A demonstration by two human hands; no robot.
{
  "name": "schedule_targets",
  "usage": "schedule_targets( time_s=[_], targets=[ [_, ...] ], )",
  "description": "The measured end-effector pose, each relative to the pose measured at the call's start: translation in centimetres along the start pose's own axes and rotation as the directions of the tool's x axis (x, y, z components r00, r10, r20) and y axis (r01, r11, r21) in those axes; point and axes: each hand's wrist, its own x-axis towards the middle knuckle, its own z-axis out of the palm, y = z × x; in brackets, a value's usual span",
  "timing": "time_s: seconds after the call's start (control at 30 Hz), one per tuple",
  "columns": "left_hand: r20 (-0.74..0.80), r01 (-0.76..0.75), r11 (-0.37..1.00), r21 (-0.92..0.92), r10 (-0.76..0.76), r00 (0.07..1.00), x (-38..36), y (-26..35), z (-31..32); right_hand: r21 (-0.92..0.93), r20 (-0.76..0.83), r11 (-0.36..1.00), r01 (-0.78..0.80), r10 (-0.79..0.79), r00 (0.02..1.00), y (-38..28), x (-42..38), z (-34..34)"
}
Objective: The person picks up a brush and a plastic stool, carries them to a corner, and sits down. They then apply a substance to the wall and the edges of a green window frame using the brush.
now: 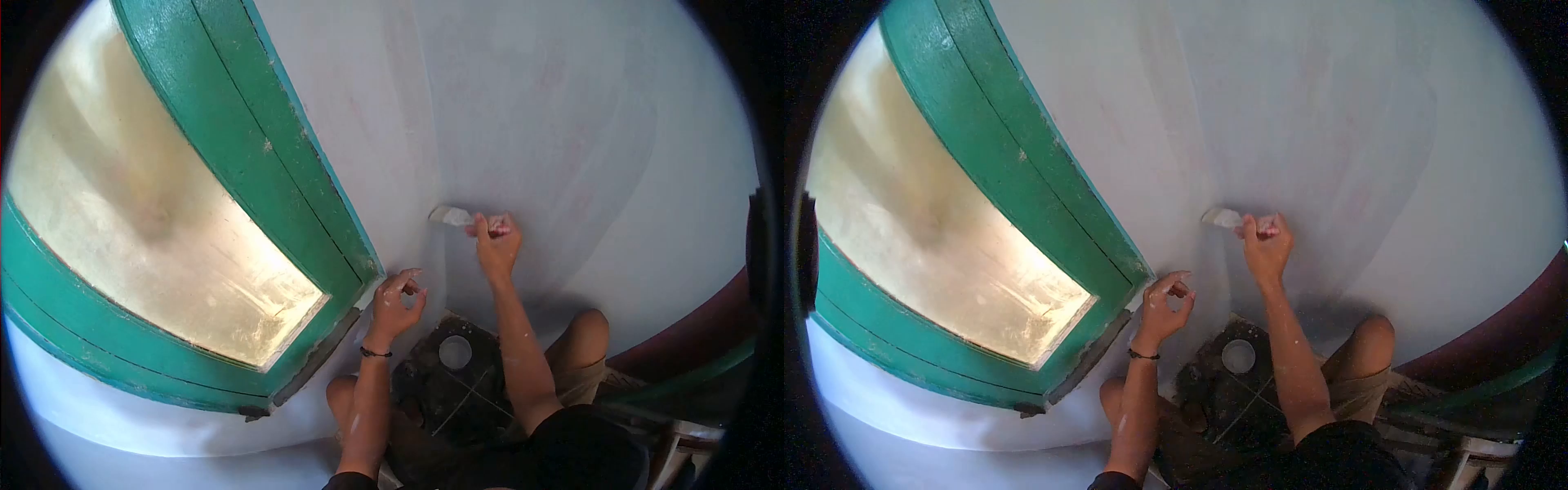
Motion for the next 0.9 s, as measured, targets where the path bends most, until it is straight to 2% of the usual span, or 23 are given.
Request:
schedule_targets(
  time_s=[0.07, 0.13, 0.33, 0.43, 0.47, 0.53, 0.6, 0.73, 0.87, 0.9],
  targets=[
    [-0.013, -0.014, 1.000, -0.005, 0.014, 1.000, 0.1, 0.1, 0.0, -0.020, 0.080, 0.988, 0.155, -0.153, 0.985, -2.2, 3.0, 1.2],
    [-0.007, -0.016, 1.000, -0.013, 0.016, 1.000, -0.1, 0.1, 0.1, -0.151, 0.118, 0.946, 0.285, -0.269, 0.956, -7.3, 6.3, 3.6],
    [-0.007, -0.016, 1.000, -0.010, 0.016, 1.000, 0.0, 0.2, 0.2, 0.038, 0.051, 0.922, 0.384, -0.386, 0.921, -21.1, 14.6, 10.1],
    [-0.008, -0.025, 1.000, -0.001, 0.025, 1.000, 0.0, 0.0, 0.1, 0.216, -0.089, 0.867, 0.449, -0.440, 0.893, -24.3, 16.7, 11.8],
    [-0.012, -0.033, 0.999, 0.007, 0.033, 0.999, -0.1, 0.0, 0.1, 0.341, -0.143, 0.815, 0.468, -0.447, 0.883, -24.5, 16.7, 12.3],
    [-0.018, -0.035, 0.999, 0.009, 0.035, 0.999, 0.0, 0.2, 0.1, 0.570, -0.239, 0.665, 0.482, -0.427, 0.872, -24.1, 16.5, 13.1],
    [-0.013, -0.025, 1.000, 0.001, 0.025, 1.000, -0.1, 0.5, -0.1, 0.577, -0.235, 0.676, 0.458, -0.400, 0.886, -20.6, 16.0, 13.3],
    [-0.049, -0.041, 0.999, -0.034, 0.040, 0.998, -0.2, 0.5, 0.1, 0.434, -0.105, 0.862, 0.263, -0.242, 0.965, -10.4, 10.3, 11.1],
    [-0.136, -0.089, 0.996, -0.009, 0.087, 0.987, -0.1, 1.2, 0.0, 0.320, -0.045, 0.939, 0.130, -0.122, 0.991, -1.2, 1.7, 5.4],
    [-0.167, -0.099, 0.995, -0.014, 0.095, 0.981, -0.1, 1.3, 0.0, 0.303, -0.018, 0.952, 0.051, -0.048, 0.999, -0.2, -0.6, 3.8]
  ],
)
